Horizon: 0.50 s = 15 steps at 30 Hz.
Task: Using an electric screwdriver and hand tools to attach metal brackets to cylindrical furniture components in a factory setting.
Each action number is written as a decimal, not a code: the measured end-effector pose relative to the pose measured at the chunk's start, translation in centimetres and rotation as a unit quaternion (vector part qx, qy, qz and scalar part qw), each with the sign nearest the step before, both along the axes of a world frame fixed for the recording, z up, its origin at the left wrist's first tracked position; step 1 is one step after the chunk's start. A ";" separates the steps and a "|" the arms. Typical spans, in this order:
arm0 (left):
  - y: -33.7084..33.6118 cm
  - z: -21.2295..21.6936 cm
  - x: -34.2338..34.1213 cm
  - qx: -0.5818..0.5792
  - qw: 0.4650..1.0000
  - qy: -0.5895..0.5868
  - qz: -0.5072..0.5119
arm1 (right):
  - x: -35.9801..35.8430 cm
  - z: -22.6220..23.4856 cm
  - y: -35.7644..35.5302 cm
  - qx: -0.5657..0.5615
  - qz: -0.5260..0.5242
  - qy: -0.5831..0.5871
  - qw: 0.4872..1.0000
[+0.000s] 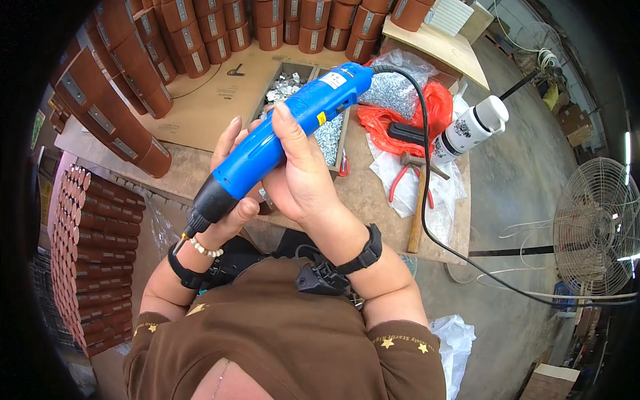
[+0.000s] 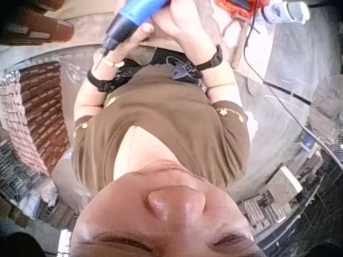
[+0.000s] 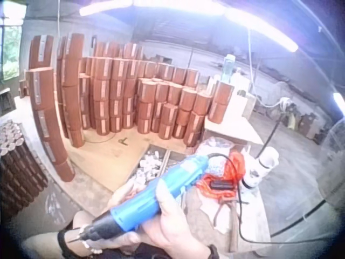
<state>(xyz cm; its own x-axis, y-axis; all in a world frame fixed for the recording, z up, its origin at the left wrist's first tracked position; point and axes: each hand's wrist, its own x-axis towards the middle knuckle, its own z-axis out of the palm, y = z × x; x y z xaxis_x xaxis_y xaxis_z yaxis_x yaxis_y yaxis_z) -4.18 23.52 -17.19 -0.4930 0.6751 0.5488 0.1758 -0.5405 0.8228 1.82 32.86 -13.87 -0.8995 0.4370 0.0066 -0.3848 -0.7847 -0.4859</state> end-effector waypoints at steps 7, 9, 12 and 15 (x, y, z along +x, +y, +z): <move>-1.5 0.0 -3.1 -0.158 0.944 0.253 0.139 | 0.6 0.5 3.7 0.161 -0.026 -0.026 0.986; -2.1 0.6 -4.8 -0.177 0.927 0.320 0.083 | 0.8 1.3 5.6 0.081 0.016 -0.039 0.996; -2.9 2.1 -5.9 -0.202 0.965 0.166 -0.034 | 1.0 2.0 6.4 0.067 -0.046 -0.007 0.997; -2.4 4.4 -5.6 -0.204 0.969 0.129 -0.050 | 1.0 2.2 4.9 0.173 -0.105 0.000 0.979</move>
